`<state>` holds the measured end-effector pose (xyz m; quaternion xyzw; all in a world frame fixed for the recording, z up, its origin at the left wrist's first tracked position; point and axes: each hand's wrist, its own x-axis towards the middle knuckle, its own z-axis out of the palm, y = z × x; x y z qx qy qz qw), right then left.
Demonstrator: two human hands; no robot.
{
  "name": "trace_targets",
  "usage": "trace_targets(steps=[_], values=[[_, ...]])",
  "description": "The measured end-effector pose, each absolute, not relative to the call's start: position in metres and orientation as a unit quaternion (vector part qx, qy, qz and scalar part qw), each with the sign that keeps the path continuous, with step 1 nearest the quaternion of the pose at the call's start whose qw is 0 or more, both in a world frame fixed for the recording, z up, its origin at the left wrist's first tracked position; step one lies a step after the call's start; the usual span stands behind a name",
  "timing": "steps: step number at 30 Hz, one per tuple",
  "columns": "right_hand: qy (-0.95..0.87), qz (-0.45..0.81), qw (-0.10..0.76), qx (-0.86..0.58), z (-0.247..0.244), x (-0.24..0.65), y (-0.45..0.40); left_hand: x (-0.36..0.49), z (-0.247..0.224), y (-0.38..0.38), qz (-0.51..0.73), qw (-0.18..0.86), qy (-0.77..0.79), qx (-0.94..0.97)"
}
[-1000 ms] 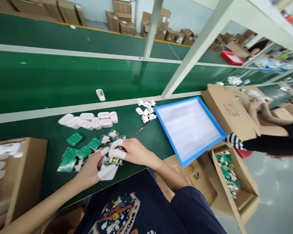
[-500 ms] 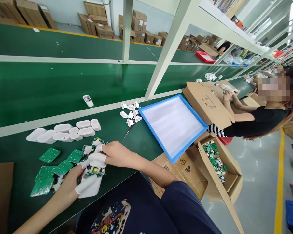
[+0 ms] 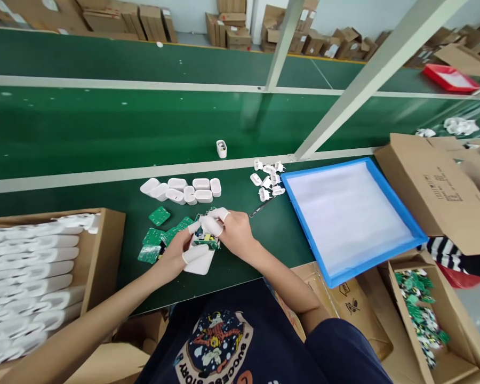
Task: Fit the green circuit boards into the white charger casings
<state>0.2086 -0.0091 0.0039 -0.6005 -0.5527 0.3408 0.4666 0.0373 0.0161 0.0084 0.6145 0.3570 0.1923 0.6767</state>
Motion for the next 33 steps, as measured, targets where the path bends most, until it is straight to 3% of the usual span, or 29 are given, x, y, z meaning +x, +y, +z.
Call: trace_targets(steps=[9,15,19,25,33], values=[[-0.550,0.345,0.402,-0.646,0.000,0.217,0.008,0.037,0.013,0.009,0.131,0.598,0.329,0.719],[-0.532,0.163,0.340,-0.758,-0.007,0.286,0.008,0.035,0.017,0.024,0.026,0.407,0.450,0.794],[-0.511,0.055,0.306,-0.801,-0.025,0.332,0.010,0.027,0.025,0.041,-0.027,0.338,0.481,0.809],[-0.618,0.039,0.296,-0.728,-0.049,0.323,-0.020,0.016,0.034,0.058,-0.123,0.235,0.510,0.818],[-0.701,0.063,0.334,-0.627,-0.039,0.272,-0.049,0.013,0.034,0.057,-0.213,0.226,0.493,0.813]])
